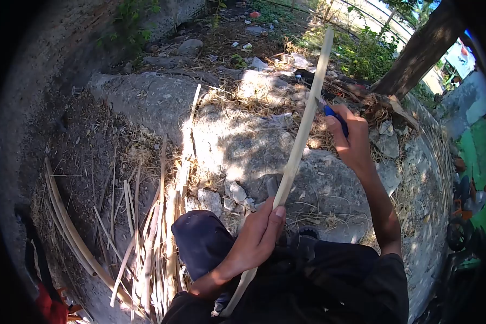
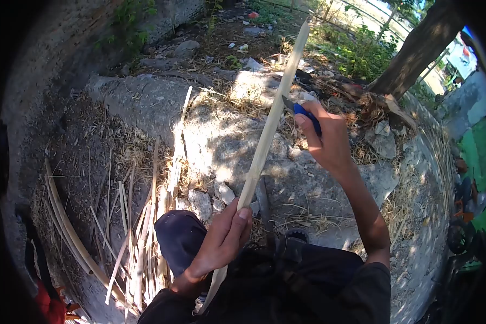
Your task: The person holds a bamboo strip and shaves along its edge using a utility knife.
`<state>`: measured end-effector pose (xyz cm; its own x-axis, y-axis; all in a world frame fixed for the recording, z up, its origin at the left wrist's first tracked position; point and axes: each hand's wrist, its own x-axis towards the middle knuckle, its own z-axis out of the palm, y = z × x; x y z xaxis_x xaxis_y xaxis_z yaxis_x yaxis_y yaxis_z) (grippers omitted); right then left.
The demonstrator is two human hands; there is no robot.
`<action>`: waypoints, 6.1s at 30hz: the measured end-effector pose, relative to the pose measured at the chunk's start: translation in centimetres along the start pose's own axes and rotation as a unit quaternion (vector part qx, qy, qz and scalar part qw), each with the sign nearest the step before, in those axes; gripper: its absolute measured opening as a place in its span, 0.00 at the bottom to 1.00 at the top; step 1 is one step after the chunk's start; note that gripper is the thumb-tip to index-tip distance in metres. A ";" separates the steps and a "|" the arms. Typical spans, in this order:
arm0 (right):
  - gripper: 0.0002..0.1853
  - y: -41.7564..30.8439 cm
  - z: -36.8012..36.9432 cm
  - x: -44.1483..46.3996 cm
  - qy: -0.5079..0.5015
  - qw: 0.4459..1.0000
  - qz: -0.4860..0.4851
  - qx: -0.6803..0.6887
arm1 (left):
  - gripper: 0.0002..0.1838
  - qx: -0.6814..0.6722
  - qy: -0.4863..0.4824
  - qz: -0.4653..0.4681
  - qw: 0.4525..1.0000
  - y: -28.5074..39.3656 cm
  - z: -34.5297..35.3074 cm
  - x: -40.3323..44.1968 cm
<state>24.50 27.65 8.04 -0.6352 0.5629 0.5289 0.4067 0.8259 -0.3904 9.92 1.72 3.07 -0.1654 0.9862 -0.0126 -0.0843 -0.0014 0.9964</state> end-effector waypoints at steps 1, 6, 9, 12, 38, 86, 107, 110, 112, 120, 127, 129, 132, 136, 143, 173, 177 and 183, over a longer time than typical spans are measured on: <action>0.13 0.6 -0.1 -0.3 0.000 1.000 -0.001 0.002 | 0.15 -0.017 0.005 0.004 1.000 0.0 0.1 0.0; 0.12 -0.5 1.9 -2.1 0.020 0.850 0.224 0.476 | 0.19 -0.096 0.029 -0.073 0.992 -1.6 -1.7 2.3; 0.13 -1.5 3.3 -3.2 -0.073 0.827 0.291 0.475 | 0.30 -0.181 -0.007 -0.100 0.978 -2.1 -3.1 3.7; 0.18 -3.1 4.7 -3.7 -0.081 0.855 0.256 0.444 | 0.30 -0.221 -0.048 -0.099 0.969 -2.2 -3.8 4.3; 0.20 0.1 2.0 -0.1 0.097 0.889 0.243 0.376 | 0.19 -0.164 -0.104 -0.142 0.971 -2.4 -2.7 4.3; 0.17 -4.5 3.6 -6.5 -0.082 0.971 -0.177 0.142 | 0.16 -0.437 -0.237 -0.148 0.855 -2.9 -3.7 3.5; 0.17 -5.3 3.9 -5.6 -0.084 0.977 -0.183 0.065 | 0.21 -0.369 -0.197 -0.192 0.888 -2.0 -3.1 3.3; 0.17 -4.2 3.7 -5.0 -0.017 0.986 -0.158 0.050 | 0.19 -0.367 -0.192 -0.201 0.888 -1.8 -3.1 3.2; 0.17 -4.5 2.8 -4.8 -0.050 0.984 -0.148 0.089 | 0.19 -0.359 -0.206 -0.186 0.891 -1.6 -3.1 3.1; 0.19 -5.8 2.9 -5.6 -0.119 0.968 -0.199 0.098 | 0.20 -0.354 -0.198 -0.182 0.896 -1.5 -3.0 2.8; 0.17 -6.6 2.7 -5.6 -0.110 0.974 -0.182 0.079 | 0.20 -0.331 -0.178 -0.183 0.908 -1.6 -3.1 2.9; 0.16 -6.6 2.7 -5.5 -0.109 0.976 -0.166 0.086 | 0.18 -0.327 -0.175 -0.186 0.910 -1.8 -3.2 2.9; 0.14 -6.9 2.6 -5.6 -0.112 0.979 -0.151 0.082 | 0.17 -0.321 -0.164 -0.190 0.913 -1.7 -3.2 2.9; 0.14 -6.5 2.9 -5.7 -0.131 0.973 -0.122 0.143 | 0.19 -0.349 -0.169 -0.186 0.903 -1.9 -3.2 2.8; 0.13 -6.5 2.6 -5.9 -0.170 0.964 -0.112 0.173 | 0.25 -0.312 -0.163 -0.151 0.924 -1.5 -2.9 2.5; 0.16 -9.0 0.8 -6.1 -0.154 0.970 -0.132 0.133 | 0.23 -0.250 -0.216 -0.016 0.944 -2.3 -3.1 1.9; 0.17 -9.3 0.8 -6.3 -0.145 0.974 -0.127 0.122 | 0.25 -0.208 -0.180 -0.023 0.961 -1.8 -2.8 1.8; 0.17 -9.3 1.1 -6.4 -0.141 0.976 -0.122 0.115 | 0.26 -0.180 -0.151 -0.021 0.972 -2.0 -2.8 1.8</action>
<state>24.05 16.34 7.49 -0.8633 0.2930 0.4110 0.0844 0.8866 -0.4548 7.08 3.03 0.81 0.1376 0.9901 0.0266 -0.4320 0.0358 0.9012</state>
